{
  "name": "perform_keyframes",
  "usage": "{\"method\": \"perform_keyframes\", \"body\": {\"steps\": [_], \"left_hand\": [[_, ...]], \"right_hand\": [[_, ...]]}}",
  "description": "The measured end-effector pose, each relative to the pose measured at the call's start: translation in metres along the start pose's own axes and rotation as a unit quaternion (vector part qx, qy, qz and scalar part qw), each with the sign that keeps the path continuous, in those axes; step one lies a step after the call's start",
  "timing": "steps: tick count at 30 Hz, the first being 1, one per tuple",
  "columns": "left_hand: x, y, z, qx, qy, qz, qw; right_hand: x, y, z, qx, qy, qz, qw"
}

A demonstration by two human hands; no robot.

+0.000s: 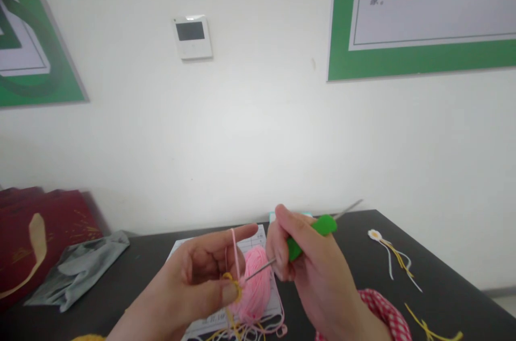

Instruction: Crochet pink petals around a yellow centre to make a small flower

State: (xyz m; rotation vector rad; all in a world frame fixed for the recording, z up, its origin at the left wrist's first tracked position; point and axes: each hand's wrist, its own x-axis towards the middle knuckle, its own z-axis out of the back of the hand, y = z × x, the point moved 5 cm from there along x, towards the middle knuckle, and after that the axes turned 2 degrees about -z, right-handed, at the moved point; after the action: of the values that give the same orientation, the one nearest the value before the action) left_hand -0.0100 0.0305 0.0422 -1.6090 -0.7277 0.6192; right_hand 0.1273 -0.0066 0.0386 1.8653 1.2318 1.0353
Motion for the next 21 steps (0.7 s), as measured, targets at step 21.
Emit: {"method": "perform_keyframes", "body": {"steps": [21], "left_hand": [[0.008,0.006,0.0,-0.072,-0.163,-0.114,0.977]], "right_hand": [[-0.006,-0.005,-0.004,-0.048,-0.023,0.091,0.994]]}}
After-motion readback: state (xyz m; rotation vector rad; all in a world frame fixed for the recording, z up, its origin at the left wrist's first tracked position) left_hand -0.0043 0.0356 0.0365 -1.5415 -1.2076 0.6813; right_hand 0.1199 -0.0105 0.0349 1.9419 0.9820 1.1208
